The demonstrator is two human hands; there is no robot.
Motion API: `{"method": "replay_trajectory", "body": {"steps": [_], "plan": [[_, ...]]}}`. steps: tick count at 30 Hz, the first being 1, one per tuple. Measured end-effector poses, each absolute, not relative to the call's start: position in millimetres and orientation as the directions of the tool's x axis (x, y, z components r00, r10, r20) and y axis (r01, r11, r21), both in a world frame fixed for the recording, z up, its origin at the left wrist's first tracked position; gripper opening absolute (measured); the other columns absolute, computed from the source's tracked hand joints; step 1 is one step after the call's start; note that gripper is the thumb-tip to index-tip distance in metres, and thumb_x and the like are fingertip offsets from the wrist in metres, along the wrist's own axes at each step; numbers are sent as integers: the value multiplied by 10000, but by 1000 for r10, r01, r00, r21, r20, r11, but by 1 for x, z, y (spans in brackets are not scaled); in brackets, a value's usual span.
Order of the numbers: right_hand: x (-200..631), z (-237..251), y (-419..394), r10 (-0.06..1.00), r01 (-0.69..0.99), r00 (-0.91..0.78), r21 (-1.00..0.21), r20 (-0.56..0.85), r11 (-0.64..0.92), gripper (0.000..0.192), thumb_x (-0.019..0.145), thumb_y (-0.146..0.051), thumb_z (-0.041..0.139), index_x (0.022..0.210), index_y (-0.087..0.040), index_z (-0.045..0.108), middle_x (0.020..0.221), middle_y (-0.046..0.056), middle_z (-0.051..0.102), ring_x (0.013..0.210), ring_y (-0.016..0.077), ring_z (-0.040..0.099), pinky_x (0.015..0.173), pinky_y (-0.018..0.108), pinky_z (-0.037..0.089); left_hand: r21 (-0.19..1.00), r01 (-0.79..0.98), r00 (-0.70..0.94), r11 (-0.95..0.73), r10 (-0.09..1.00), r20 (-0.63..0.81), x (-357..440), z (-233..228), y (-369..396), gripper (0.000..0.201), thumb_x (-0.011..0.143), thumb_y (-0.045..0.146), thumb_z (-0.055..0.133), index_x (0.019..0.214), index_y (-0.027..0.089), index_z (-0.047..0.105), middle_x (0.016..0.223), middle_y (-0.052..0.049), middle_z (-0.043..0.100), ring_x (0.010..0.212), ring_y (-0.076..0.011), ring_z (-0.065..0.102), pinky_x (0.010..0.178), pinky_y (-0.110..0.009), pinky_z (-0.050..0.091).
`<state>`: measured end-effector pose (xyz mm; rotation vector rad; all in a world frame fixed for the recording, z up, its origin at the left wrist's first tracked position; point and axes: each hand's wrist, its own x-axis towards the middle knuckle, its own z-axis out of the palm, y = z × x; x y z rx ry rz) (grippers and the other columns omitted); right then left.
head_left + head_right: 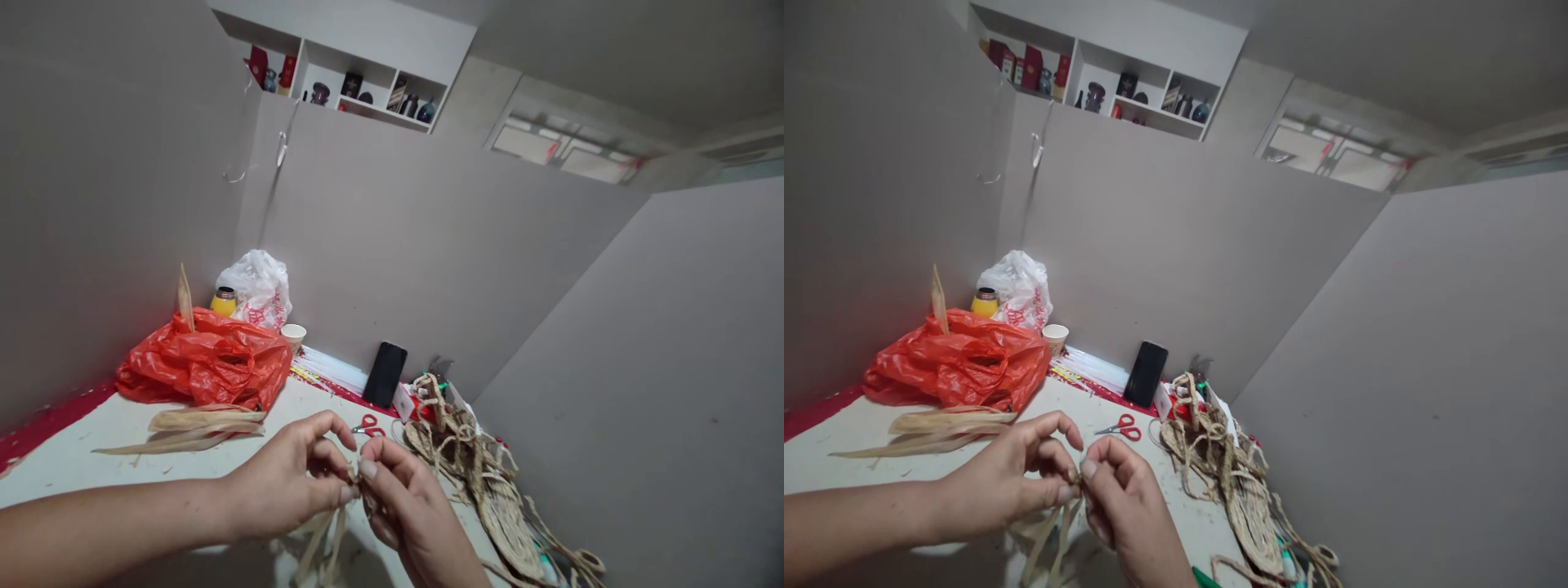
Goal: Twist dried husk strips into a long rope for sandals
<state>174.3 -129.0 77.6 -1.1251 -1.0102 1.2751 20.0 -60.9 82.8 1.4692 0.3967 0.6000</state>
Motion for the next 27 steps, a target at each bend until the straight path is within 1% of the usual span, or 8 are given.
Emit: {"method": "replay_trajectory", "body": {"steps": [4, 8, 11, 17, 19, 22, 24, 27], "plan": [[175, 80, -128, 997, -245, 74, -969, -28, -9, 266, 783, -366, 654, 755, -168, 480, 522, -87, 421, 385, 11, 216, 363, 152, 127, 989, -128, 778, 81, 626, 49, 20, 84, -56, 311, 638, 249, 729, 848, 167, 515, 683, 24, 604, 602, -86, 503, 601, -218, 372], [183, 84, -127, 994, -204, 108, -979, -22, 1, 273, 823, -421, 599, 907, -174, 517, 487, -77, 461, 348, 13, 236, 358, 153, 107, 975, -141, 773, 169, 634, 2, 20, 89, -54, 330, 586, 245, 770, 801, 148, 539, 664, 6, 624, 641, -107, 566, 657, -237, 400], [188, 89, -127, 978, -205, 209, -977, 19, 62, 336, 804, -456, 609, 951, -162, 542, 473, -70, 467, 357, 20, 253, 365, 147, 141, 962, -131, 798, 238, 602, -40, 20, 91, -52, 363, 571, 272, 782, 804, 151, 532, 677, -20, 657, 615, -109, 574, 644, -241, 408], [192, 97, -130, 944, -206, 321, -968, 72, 144, 358, 764, -470, 645, 904, -144, 593, 478, -47, 492, 362, 25, 280, 376, 151, 173, 987, 26, 842, 158, 528, -107, 23, 76, -38, 351, 634, 353, 717, 852, 156, 524, 692, -41, 671, 489, -78, 484, 513, -206, 354], [190, 99, -130, 943, -176, 324, -974, 80, 143, 370, 762, -484, 641, 901, -145, 591, 472, -48, 485, 362, 30, 279, 376, 152, 177, 999, 52, 789, -14, 613, -33, 25, 68, -32, 329, 668, 354, 686, 890, 154, 549, 744, -34, 658, 561, -97, 512, 547, -218, 379], [186, 98, -129, 939, -69, 331, -989, 99, 129, 425, 767, -521, 616, 964, -148, 561, 478, -55, 482, 357, 34, 278, 368, 154, 172, 954, -4, 640, -298, 732, 232, 25, 66, -30, 274, 763, 366, 605, 946, 161, 595, 896, -44, 628, 770, -134, 544, 669, -239, 414], [182, 93, -127, 931, 50, 336, -990, 143, 134, 472, 771, -542, 596, 1031, -155, 524, 487, -59, 486, 360, 43, 297, 370, 157, 187, 946, -86, 633, -313, 715, 295, 23, 70, -36, 273, 799, 381, 577, 957, 160, 605, 885, -39, 612, 784, -132, 533, 687, -241, 416], [176, 83, -125, 916, 221, 322, -960, 239, 173, 493, 785, -544, 571, 1081, -159, 485, 489, -74, 457, 381, 63, 328, 385, 172, 230, 963, -191, 684, -191, 678, 270, 20, 80, -50, 303, 744, 378, 662, 934, 147, 612, 798, -18, 601, 704, -108, 515, 644, -225, 412]]}}
